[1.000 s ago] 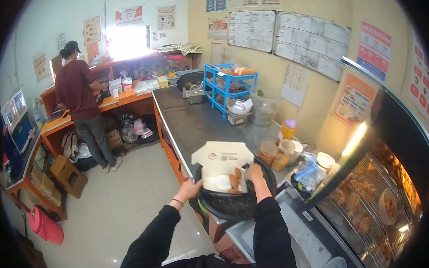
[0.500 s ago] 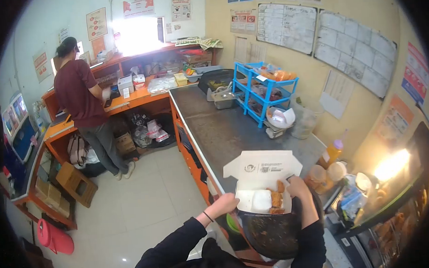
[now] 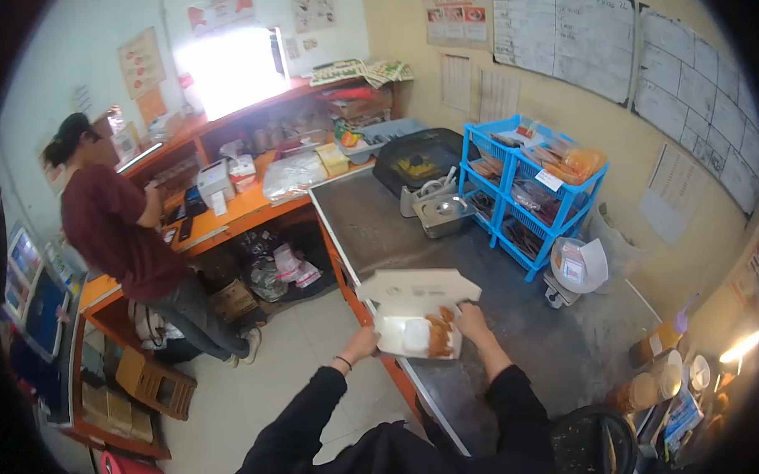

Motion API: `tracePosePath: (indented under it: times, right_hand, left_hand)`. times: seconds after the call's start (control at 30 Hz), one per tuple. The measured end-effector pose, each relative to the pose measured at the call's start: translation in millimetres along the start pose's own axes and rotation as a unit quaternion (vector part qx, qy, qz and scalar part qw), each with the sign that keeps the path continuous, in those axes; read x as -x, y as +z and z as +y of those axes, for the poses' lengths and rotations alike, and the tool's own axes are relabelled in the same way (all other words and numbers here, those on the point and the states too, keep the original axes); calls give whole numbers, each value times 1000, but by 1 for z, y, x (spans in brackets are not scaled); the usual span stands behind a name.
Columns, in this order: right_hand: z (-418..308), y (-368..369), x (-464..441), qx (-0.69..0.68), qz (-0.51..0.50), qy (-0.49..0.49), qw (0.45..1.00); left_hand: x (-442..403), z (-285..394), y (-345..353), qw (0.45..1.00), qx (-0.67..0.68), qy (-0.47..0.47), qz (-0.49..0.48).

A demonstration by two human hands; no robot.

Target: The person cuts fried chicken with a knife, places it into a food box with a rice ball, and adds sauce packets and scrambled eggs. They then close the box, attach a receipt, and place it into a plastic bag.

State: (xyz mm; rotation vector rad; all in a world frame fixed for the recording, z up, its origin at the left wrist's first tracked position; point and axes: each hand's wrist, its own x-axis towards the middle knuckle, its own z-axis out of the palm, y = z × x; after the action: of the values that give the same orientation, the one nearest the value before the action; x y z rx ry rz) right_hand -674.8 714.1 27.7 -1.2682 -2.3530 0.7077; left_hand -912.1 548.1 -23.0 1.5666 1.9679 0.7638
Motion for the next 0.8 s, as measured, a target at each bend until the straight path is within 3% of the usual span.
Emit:
tracePosePath:
  times: [0.07, 0.17, 0.27, 0.37, 0.4, 0.53, 0.63, 0.77, 0.8]
  right_hand:
    - [-8, 26, -42, -8, 15, -23, 1000]
    - [-60, 22, -92, -149, -106, 202, 962]
    - [-40, 63, -152, -247, -68, 251, 934]
    - [-40, 75, -189, -324, -51, 294, 898]
    - [-51, 73, -193, -329, -23, 323, 887]
    - [-64, 86, -195, -12, 47, 242, 969]
    - [-84, 100, -181, 39, 59, 263, 962]
    - [-136, 80, -165, -33, 160, 320, 933]
    - [-131, 82, -164, -2, 145, 309, 940]
  left_hand:
    - [-42, -41, -19, 999, 31, -17, 17]
    - [-90, -59, -72, 999, -28, -13, 18]
    - [-141, -89, -102, 999, -29, 24, -7]
    - [-176, -90, -133, 996, 60, 2, -59]
    - [-193, -102, -131, 998, -3, 59, -38]
    - [-235, -116, -134, 995, 39, 56, -68]
    - [-246, -96, -152, 972, 161, -16, -172]
    - [-271, -106, -130, 982, 48, 84, -160]
    - [-270, -97, -133, 981, 23, 124, -149]
